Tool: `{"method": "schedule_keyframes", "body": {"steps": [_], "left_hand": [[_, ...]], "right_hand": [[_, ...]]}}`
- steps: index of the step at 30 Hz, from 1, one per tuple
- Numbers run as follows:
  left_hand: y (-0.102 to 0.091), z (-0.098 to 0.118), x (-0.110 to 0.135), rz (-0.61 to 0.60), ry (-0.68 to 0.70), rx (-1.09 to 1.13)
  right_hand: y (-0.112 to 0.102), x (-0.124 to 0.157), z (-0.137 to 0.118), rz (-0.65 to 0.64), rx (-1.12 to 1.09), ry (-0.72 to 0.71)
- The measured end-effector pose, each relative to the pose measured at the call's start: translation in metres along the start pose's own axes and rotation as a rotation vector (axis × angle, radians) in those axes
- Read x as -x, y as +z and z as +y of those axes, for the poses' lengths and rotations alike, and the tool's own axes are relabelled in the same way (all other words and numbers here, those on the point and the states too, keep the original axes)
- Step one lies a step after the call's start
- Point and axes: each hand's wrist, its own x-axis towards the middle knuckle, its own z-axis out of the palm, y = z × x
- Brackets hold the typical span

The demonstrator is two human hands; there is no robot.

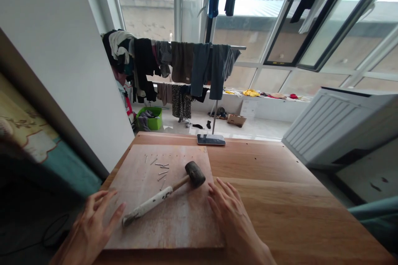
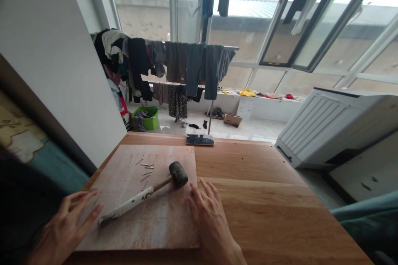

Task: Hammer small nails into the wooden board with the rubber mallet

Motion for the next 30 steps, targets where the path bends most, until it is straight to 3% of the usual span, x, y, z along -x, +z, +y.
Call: {"method": "schedule_keyframes", "body": {"steps": [8,13,19,24,30], "left_hand": [[0.010,0.077,0.038,-0.030,0.225,0.058],[0.026,0.111,0.040,-0.063,0.292,0.093],[0.034,0.148,0.025,-0.041,0.512,0.115],[0.032,0.210,0.026,-0.376,0.632,0.189],[0.041,0.263,0.024,-0.663,0.496,0.133]], "right_hand": [[-0.018,0.057,0.074,0.173,0.134,0.127],[-0.039,0.083,0.108,0.229,0.151,0.214],[-0.039,0.097,0.090,0.270,-0.066,0.390],[-0.037,0.093,0.065,0.198,-0.259,0.403],[-0.041,0.084,0.052,0.158,-0.310,0.372]]}}
